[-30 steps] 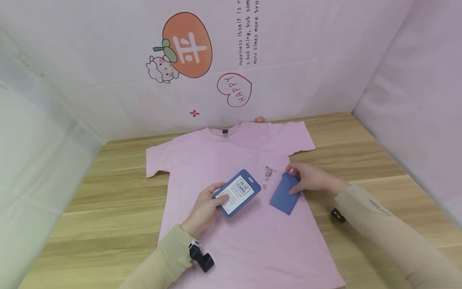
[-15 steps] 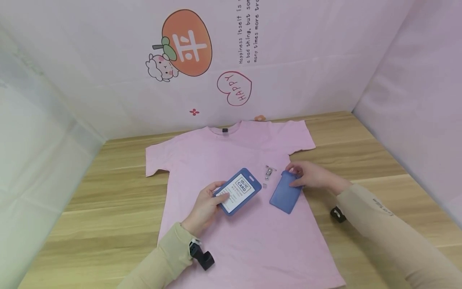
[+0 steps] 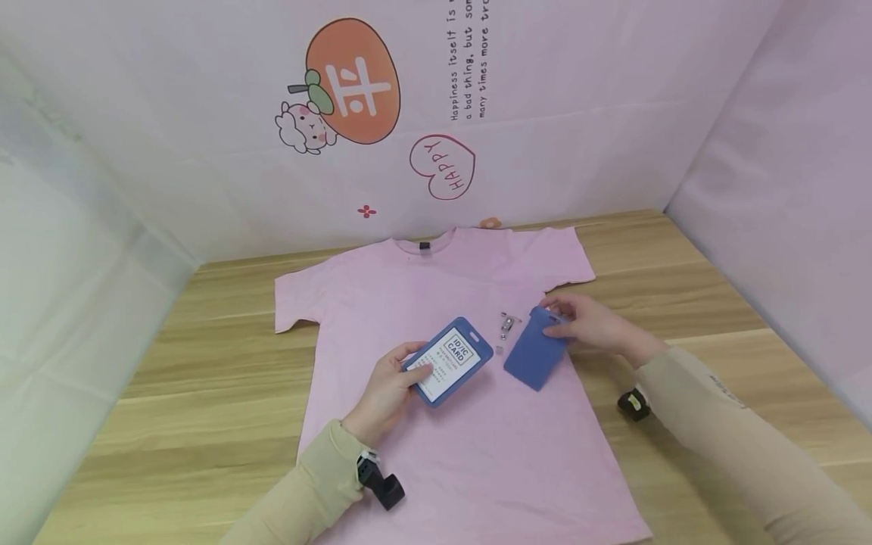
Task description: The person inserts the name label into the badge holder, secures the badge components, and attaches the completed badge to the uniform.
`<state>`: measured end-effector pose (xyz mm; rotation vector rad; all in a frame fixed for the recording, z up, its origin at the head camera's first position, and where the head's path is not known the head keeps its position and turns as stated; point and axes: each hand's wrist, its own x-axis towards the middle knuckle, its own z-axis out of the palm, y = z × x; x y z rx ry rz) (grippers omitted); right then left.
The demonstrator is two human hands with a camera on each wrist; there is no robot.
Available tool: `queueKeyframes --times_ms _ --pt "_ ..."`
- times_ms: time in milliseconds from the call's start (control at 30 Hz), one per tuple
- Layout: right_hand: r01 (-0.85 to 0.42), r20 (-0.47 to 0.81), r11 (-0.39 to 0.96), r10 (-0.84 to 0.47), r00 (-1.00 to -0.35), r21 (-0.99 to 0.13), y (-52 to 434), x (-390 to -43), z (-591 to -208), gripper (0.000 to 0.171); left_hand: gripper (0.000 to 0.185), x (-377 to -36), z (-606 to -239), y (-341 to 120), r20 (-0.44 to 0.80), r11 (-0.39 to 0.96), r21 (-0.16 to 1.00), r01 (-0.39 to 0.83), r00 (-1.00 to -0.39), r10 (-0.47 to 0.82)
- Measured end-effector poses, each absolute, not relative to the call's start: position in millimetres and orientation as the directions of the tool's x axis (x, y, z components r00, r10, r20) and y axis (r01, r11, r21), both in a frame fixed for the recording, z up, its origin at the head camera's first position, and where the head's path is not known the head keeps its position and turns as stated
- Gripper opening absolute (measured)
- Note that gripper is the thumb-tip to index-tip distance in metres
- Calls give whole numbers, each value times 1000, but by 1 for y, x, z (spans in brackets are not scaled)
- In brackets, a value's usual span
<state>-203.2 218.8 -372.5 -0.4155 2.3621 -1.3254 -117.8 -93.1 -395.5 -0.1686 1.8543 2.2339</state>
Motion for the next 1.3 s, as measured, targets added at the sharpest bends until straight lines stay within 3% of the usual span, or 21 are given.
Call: queueKeyframes --times_ms 700,867,1100,1300 --pt "11 -106 294 -308 -946 -956 202 -194 -358 47 40 -116 -395 -93 -229 -175 953 -246 -967 114" --pt "3 -68 218 -292 -954 -976 198 -190 -352 49 41 -117 -394 -93 -237 -180 951 -253 -966 103" --pt "-12 -40 213 -241 -970 -977 192 -184 -347 49 40 -118 -396 -94 -240 -170 952 -255 -965 100" --pt "-44 12 125 -247 -969 -991 187 -180 -347 40 41 -120 -396 -95 -238 -177 951 -254 -965 106"
